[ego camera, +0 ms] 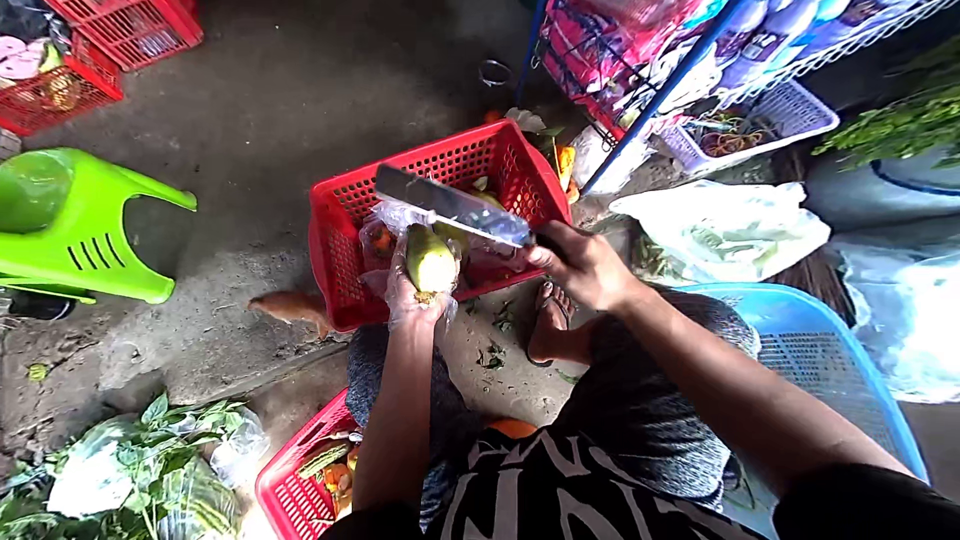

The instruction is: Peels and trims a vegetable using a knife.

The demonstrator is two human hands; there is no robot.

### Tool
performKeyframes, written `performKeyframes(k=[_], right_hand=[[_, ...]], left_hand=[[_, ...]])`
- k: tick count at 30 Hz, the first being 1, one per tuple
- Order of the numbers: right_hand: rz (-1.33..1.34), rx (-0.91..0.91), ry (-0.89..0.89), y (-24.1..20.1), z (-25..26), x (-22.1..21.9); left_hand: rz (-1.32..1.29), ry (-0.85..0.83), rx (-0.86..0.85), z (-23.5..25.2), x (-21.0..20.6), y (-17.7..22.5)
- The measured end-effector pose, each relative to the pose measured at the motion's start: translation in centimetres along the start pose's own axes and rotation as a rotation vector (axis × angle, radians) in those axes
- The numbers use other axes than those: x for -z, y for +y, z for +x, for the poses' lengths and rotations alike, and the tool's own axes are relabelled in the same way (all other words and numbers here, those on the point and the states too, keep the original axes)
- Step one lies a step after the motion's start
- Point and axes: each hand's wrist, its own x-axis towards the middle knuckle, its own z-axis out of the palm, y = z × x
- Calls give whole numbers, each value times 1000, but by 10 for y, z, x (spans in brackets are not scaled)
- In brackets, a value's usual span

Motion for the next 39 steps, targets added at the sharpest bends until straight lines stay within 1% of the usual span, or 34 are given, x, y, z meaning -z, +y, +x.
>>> performKeyframes(k=[2, 3, 4, 5, 6, 7, 8, 9, 10, 11, 12, 14, 15, 17, 18, 19, 20, 21, 22, 24, 26, 28, 30, 31, 32, 33, 34, 35, 37, 39], right_hand=[[-21, -14, -60, -13, 4, -10], [-46, -21, -84, -16, 6, -14], [-61, -25, -101, -19, 9, -17], [-74, -26, -107, -18, 12, -18], [-80, -37, -104, -16, 16, -19], [-73, -58, -97, -13, 20, -19], [-58, -77, -80, -9, 22, -20], [-26, -105, -67, -5, 25, -19], [12, -130, -41, -2, 28, -18], [41, -147, -8, 2, 30, -18], [62, -159, 16, 5, 31, -18], [67, -160, 28, 7, 31, -15], [37, -135, 29, 6, 30, -15], [-58, -29, 46, 2, 26, -18], [-111, 51, 65, -1, 22, -22], [-170, 148, 102, -3, 19, -27], [-224, 242, 148, -5, 17, -33], [-264, 313, 184, -7, 16, -38], [-293, 354, 204, -8, 16, -44], [-318, 386, 224, -9, 14, -53], [-316, 399, 232, -8, 15, -57], [-317, 400, 244, -3, 16, -60], [-328, 307, 219, 4, 17, -57], [-325, 200, 172, 7, 18, -53], [-309, 65, 106, 8, 19, -47], [-295, -24, 64, 9, 21, -41], [-298, -22, 80, 7, 21, -39], [-299, 47, 119, 0, 20, -39], [-286, 234, 176, -18, 16, -45], [-285, 343, 190, -27, 16, -56]], left_hand=[[45, 79, -7, 0, -4, 0], [136, 141, -70, 2, -6, -2], [273, 190, -183, 5, -10, -3], [472, 205, -351, 9, -13, -5], [737, 200, -567, 17, -12, -3], [1080, 222, -764, 23, -11, 4], [1363, 253, -949, 31, -11, 15], [1509, 285, -1119, 42, -15, 27], [1518, 283, -1156, 50, -21, 37], [1382, 240, -1088, 55, -25, 45], [1151, 187, -943, 60, -27, 51], [661, 45, -541, 58, -23, 57], [460, -13, -388, 52, -20, 56], [225, -61, -235, 33, -20, 46], [159, -112, -186, 25, -15, 40], [116, -198, -143, 19, -9, 34], [132, -252, -110, 15, -5, 29], [168, -253, -102, 11, -5, 25], [212, -175, -113, 5, -8, 19], [175, -55, -96, 2, -6, 10], [66, 10, -44, 4, 3, 5], [40, 55, -23, 4, 7, 4], [102, 112, -41, 2, 1, 7], [145, 114, -54, 2, 0, 10], [171, 62, -63, 3, 2, 13], [186, 15, -68, 3, 4, 15], [195, -9, -76, 3, 5, 17], [199, 8, -90, 2, 4, 18], [136, 115, -96, -4, 2, 13], [37, 131, -76, -6, 8, 10]])
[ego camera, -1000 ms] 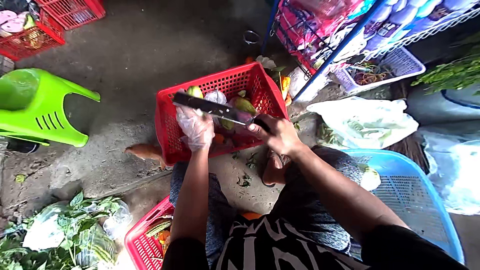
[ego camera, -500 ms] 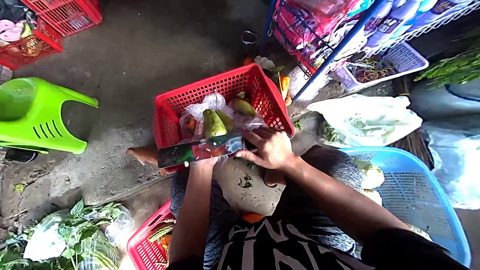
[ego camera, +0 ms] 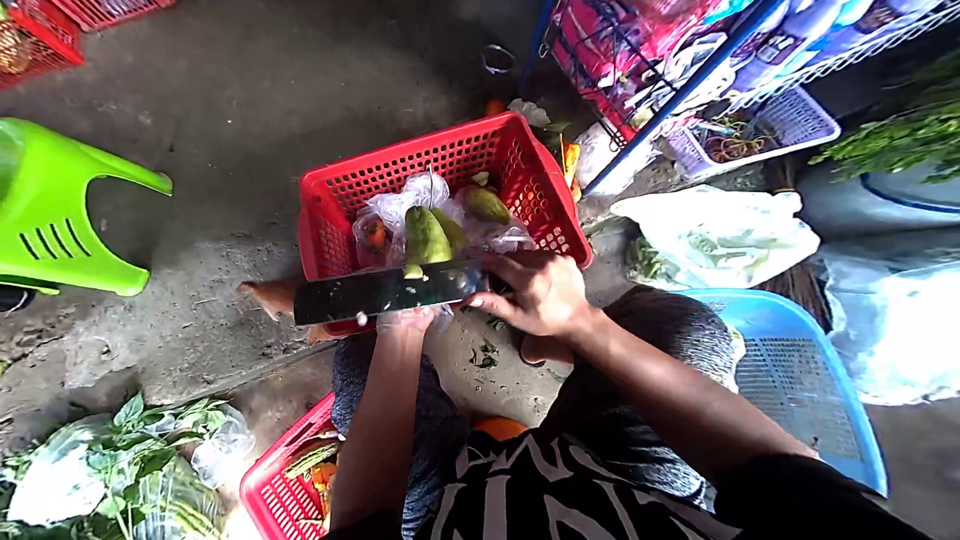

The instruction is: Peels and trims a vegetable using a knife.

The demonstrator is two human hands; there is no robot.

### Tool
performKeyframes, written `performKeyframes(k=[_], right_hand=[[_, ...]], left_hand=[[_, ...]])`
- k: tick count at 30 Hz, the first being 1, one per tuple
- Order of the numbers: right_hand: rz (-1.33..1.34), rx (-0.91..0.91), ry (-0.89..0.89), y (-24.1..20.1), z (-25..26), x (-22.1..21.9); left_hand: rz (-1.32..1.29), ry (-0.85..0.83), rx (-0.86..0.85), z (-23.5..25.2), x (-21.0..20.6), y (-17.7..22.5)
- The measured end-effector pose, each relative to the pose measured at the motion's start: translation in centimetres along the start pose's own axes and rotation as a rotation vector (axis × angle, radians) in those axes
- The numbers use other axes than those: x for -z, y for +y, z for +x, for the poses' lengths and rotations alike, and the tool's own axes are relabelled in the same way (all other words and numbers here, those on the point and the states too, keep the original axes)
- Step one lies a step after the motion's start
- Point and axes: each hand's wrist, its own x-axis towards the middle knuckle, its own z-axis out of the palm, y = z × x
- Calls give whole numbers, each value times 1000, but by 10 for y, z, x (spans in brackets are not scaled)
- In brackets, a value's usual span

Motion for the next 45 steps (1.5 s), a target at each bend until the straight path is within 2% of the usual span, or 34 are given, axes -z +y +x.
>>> performKeyframes(k=[3, 7, 9, 11, 13, 17, 21, 25, 29, 32, 34, 36, 38, 41, 45], right_hand=[[51, 25, -27, 7, 1, -12], [83, -139, -133, 27, -2, -15], [70, -184, -131, 27, -3, -13], [56, -148, -87, 20, -4, -11], [64, -130, -77, 22, -4, -13], [45, -286, -180, 33, -2, -10], [64, -302, -204, 36, -1, -7], [246, -547, -483, 55, 6, -8], [501, -757, -583, 63, 12, -1], [366, -882, -728, 74, 9, 2], [435, -920, -666, 72, 5, 1], [546, -857, -520, 65, 6, 14], [616, -667, -428, 53, 8, 26], [505, -472, -399, 42, 9, 33], [434, -460, -478, 50, 10, 24]], left_hand=[[20, -56, -14, 2, 3, 3], [227, -21, -74, 6, 1, 6], [268, -10, -83, 6, 1, 6], [270, -71, -89, 3, 0, 4], [255, -150, -60, 5, -1, -3], [287, -153, 26, 7, 0, -8], [291, -207, 33, 11, 0, -8], [297, -273, 43, 17, 6, -9], [368, -330, -8, 18, 8, -12], [448, -458, -51, 9, 11, -8], [493, -481, -97, 13, 12, -4], [547, -456, -164, 14, 12, -8], [598, -425, -201, 13, 12, -9], [648, -433, -214, 16, 10, -13], [735, -445, -244, 17, 10, -17]])
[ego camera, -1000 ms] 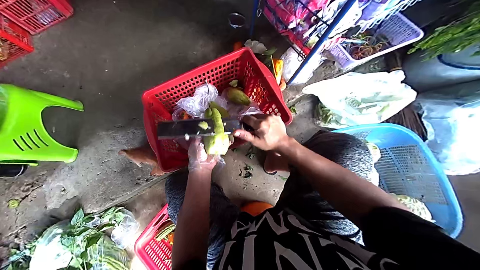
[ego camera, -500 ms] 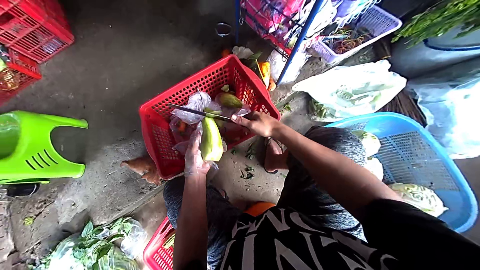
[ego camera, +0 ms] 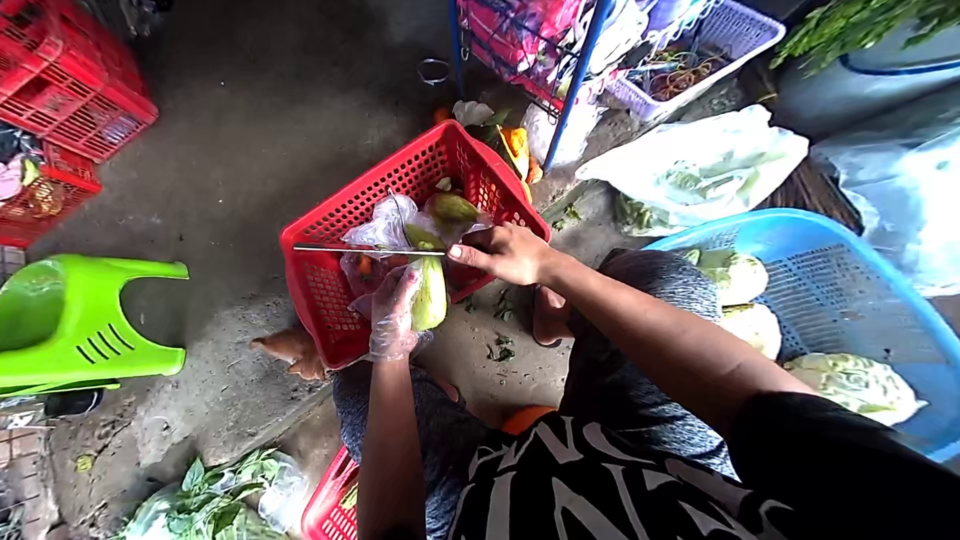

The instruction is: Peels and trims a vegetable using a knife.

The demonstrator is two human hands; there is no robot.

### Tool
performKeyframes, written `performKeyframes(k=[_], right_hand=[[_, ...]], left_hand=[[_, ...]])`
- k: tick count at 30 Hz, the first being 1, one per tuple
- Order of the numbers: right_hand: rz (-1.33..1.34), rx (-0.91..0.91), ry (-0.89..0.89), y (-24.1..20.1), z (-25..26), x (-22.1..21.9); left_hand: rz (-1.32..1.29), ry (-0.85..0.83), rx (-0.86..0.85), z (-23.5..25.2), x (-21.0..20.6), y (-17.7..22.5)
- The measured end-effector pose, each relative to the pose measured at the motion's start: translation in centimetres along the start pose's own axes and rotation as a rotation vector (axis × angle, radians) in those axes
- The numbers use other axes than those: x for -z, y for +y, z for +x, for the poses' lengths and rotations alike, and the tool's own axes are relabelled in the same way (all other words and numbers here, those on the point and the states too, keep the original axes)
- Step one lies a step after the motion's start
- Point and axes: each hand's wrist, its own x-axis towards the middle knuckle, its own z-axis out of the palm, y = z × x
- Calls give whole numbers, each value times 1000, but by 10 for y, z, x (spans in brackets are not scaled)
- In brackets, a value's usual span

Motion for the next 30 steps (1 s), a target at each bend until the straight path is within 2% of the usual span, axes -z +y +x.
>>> performKeyframes(k=[6, 10, 15, 16, 18, 20, 22, 24, 25, 26, 28, 30], right_hand=[[85, -92, -51, 38, 3, 7], [56, -152, -46, 43, -9, 15], [-220, -411, -111, 59, -24, 26], [-210, -431, -80, 62, -24, 26], [-156, -423, 38, 59, -27, 25], [-140, -298, 192, 43, -33, 16], [-169, -49, 329, 20, -45, -2], [-255, 273, 448, 5, -48, -24], [-313, 401, 493, 0, -46, -34], [-372, 494, 528, -4, -42, -42], [-459, 587, 568, -6, -34, -53], [-482, 605, 580, -7, -29, -59]], left_hand=[[-40, 39, -85, 4, 11, 4], [-93, 8, -93, 0, 4, 1], [-258, -72, -251, -4, 19, 29], [-327, -80, -245, 0, 25, 32], [-469, 38, -127, 7, 24, 26], [-599, 214, 56, 10, 15, 20], [-642, 320, 133, 7, 0, 17], [-634, 227, 66, 6, -2, 7], [-553, 142, 1, 10, 5, 1], [-390, 152, -53, 16, 7, 0], [-327, 221, -121, 23, 0, -3], [-332, 181, -88, 21, -2, 5]])
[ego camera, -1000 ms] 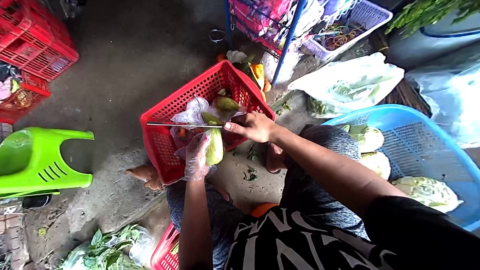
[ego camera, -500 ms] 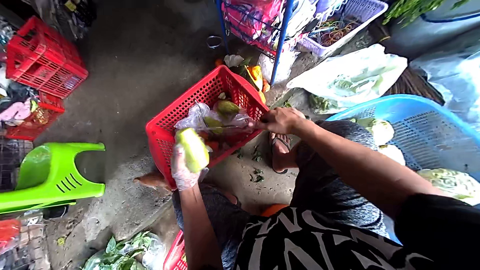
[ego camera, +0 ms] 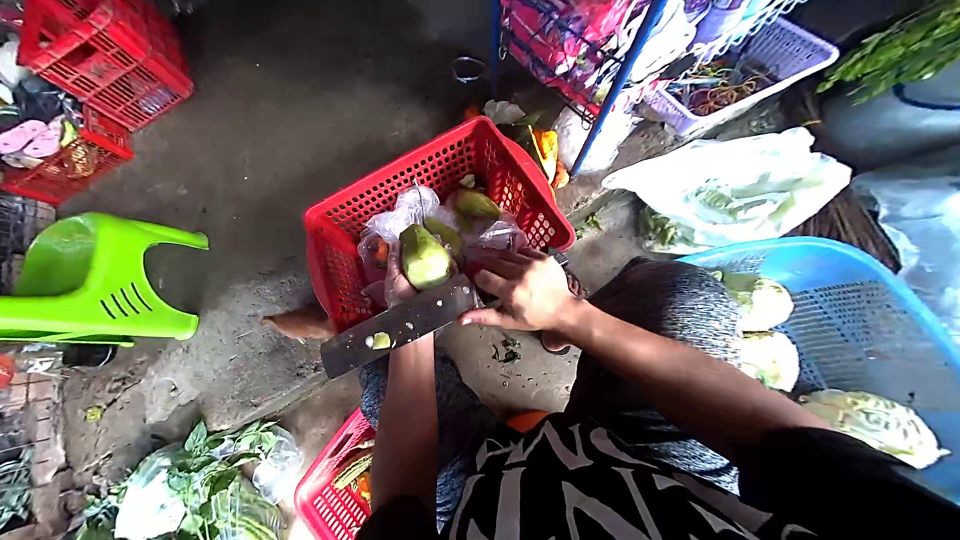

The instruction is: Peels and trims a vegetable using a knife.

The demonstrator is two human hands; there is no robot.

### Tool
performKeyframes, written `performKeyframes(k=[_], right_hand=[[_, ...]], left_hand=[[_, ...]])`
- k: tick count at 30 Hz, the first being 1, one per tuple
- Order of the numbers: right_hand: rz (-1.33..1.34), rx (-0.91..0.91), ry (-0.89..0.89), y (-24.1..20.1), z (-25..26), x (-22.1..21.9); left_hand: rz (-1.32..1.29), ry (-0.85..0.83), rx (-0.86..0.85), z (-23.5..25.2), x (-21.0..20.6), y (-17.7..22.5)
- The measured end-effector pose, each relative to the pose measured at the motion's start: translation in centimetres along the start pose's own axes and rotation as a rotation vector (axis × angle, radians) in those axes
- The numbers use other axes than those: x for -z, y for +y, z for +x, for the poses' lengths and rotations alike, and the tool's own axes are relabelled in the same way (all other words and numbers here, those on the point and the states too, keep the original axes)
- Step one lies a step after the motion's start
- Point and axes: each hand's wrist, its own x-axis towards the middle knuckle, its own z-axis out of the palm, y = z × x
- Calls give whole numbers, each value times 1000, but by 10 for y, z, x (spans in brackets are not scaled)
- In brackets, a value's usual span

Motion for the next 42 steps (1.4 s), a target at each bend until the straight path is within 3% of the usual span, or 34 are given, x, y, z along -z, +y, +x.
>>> performKeyframes(k=[2, 8, 12, 14, 17, 19, 22, 26, 32, 34, 37, 42], right_hand=[[-16, -15, 4, 0, 1, -2], [-43, -12, 24, 8, 2, -6], [-20, -207, -42, 28, 2, 1], [-6, -182, -29, 20, 8, 6], [18, -55, 0, -2, 15, 5], [24, -29, -10, -4, 17, -1], [54, -94, -47, 13, 11, -12], [99, -380, -172, 34, 9, -10], [118, -185, -83, 6, 12, -3], [137, -288, -127, 15, 9, -11], [148, -541, -331, 29, 12, -5], [181, -349, -208, 7, 14, 5]], left_hand=[[-18, -103, 82, -2, 3, 6], [-55, 15, 146, -34, -9, 10], [-344, 216, 275, -26, -13, 22], [-329, 227, 241, -24, -9, 22], [-235, -48, 122, -20, 6, 14], [-275, -96, 162, -19, 4, 13], [-313, 56, 179, -21, -3, 12], [-251, 75, 151, -15, -1, 17], [-306, 104, 169, -23, -5, 10], [-242, 134, 154, -25, -8, 13], [-209, 33, 140, -20, -3, 15], [-178, 154, 135, -27, -7, 9]])
